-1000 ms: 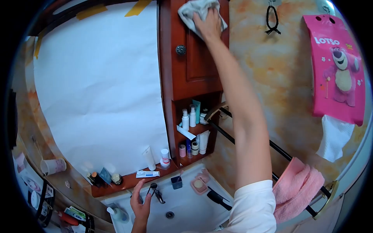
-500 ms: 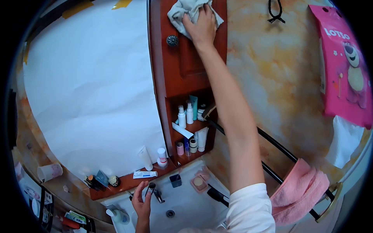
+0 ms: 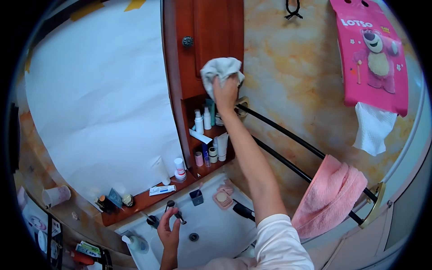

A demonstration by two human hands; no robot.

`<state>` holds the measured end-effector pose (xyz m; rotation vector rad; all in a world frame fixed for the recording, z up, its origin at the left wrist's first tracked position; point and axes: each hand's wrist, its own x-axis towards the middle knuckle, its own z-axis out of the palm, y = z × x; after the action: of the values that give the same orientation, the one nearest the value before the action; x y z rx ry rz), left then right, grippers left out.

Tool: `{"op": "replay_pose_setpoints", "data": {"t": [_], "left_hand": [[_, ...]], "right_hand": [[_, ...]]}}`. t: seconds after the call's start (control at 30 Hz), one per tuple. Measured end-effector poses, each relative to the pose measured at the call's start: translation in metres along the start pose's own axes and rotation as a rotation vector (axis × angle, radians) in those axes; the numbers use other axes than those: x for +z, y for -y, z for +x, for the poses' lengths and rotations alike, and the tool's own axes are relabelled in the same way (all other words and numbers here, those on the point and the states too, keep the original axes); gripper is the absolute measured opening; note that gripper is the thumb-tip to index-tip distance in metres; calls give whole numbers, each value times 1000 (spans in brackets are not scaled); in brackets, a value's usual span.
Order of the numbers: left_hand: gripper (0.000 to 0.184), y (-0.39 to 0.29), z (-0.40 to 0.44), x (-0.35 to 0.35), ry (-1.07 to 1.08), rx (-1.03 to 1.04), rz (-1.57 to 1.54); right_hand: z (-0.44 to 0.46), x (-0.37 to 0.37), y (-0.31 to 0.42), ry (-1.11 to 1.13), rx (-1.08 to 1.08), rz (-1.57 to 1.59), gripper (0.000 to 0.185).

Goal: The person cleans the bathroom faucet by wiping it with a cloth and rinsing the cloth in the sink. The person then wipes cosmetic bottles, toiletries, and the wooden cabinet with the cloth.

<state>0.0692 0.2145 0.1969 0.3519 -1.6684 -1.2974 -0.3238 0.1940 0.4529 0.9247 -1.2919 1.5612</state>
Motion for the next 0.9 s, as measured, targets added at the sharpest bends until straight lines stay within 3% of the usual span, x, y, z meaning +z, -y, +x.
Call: {"op": "replay_pose_setpoints", "data": {"t": [0.07,0.17,0.27,0.47,0.6,0.8,0.9], "left_hand": [[41,-4,-7,-8,-8,-20,27],[40,-13,-17,-20,-54,-18,29],[39,-7,-26,-34,-100,-22,52],[37,1,-28,-37,-69,-29,68],[36,2,-20,-31,-45,-21,44],[34,4,-10,-26,-34,-13,78],[32,6,-5,-26,-37,-8,79]], "right_hand": [[5,7,-22,-178,-17,-180,51],[17,6,-40,-244,303,-257,39],[9,20,-42,-339,262,-100,45],[-53,19,37,-16,90,112,50],[-65,27,69,146,-242,1,54],[-43,42,87,108,-518,-247,57],[-44,42,86,111,-591,-218,44]]}}
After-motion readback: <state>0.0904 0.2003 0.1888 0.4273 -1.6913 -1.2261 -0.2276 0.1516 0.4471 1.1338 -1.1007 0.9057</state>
